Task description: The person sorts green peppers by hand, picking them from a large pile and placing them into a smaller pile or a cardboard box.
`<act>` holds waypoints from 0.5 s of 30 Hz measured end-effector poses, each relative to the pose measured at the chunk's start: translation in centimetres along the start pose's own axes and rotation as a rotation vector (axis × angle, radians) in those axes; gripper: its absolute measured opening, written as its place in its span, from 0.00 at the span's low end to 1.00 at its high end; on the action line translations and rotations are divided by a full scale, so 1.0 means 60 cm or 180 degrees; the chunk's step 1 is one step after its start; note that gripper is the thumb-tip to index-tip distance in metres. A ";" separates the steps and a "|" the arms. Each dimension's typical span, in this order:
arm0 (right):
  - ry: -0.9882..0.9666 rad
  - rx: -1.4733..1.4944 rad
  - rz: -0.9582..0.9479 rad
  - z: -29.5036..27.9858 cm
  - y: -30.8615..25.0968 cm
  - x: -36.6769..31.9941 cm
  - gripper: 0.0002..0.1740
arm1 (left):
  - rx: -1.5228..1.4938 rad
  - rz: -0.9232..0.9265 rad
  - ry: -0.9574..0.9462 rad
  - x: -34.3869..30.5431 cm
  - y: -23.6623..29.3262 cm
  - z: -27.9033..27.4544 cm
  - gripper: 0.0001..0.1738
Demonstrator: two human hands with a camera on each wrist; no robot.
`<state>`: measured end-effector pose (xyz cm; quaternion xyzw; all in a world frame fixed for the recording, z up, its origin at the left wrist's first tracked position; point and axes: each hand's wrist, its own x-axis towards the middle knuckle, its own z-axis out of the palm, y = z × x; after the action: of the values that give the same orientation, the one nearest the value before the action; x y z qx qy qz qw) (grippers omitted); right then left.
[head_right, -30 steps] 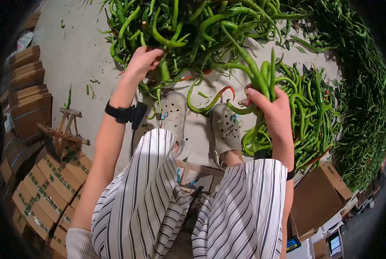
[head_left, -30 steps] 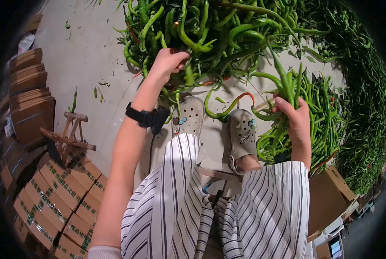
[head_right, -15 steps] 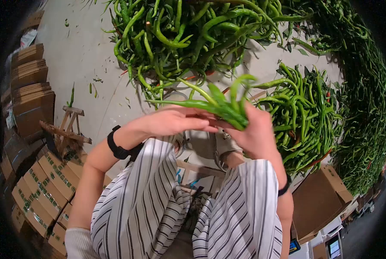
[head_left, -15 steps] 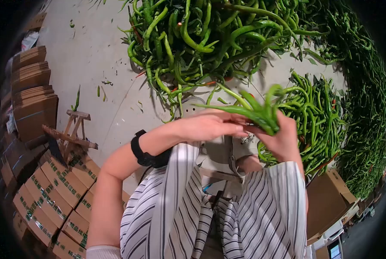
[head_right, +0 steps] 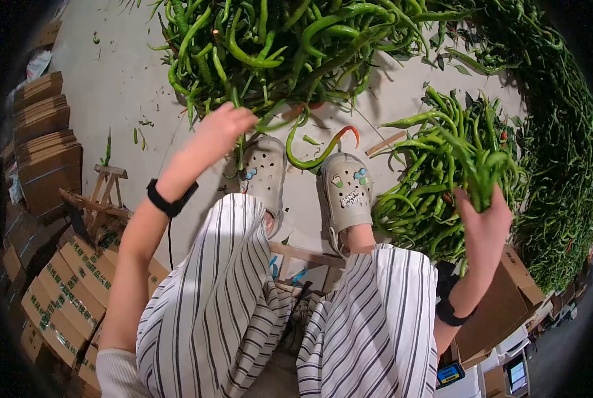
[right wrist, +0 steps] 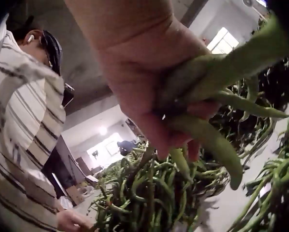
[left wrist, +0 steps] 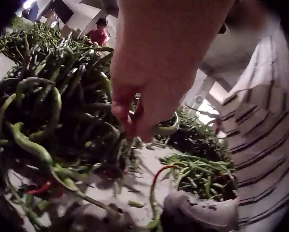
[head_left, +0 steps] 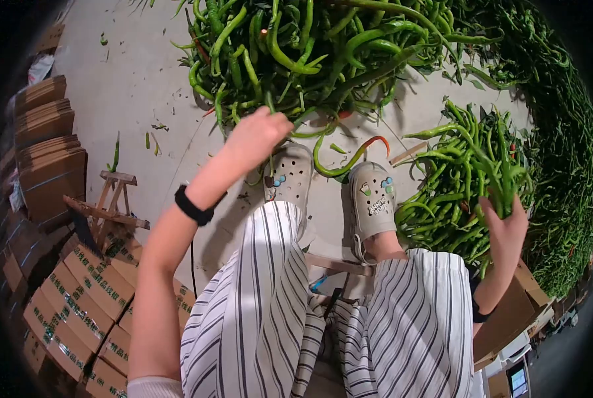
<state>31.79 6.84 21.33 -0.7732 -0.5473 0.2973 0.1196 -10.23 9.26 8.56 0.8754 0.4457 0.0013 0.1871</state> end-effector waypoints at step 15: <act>-0.0834 0.1775 0.0258 0.052 -0.097 -0.005 0.14 | -0.3212 -0.0944 0.2549 -0.078 0.134 -0.197 0.08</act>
<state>25.35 8.30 21.93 -0.6868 -0.4241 0.5377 0.2436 -8.78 5.20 22.95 0.5414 0.5414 0.5097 0.3924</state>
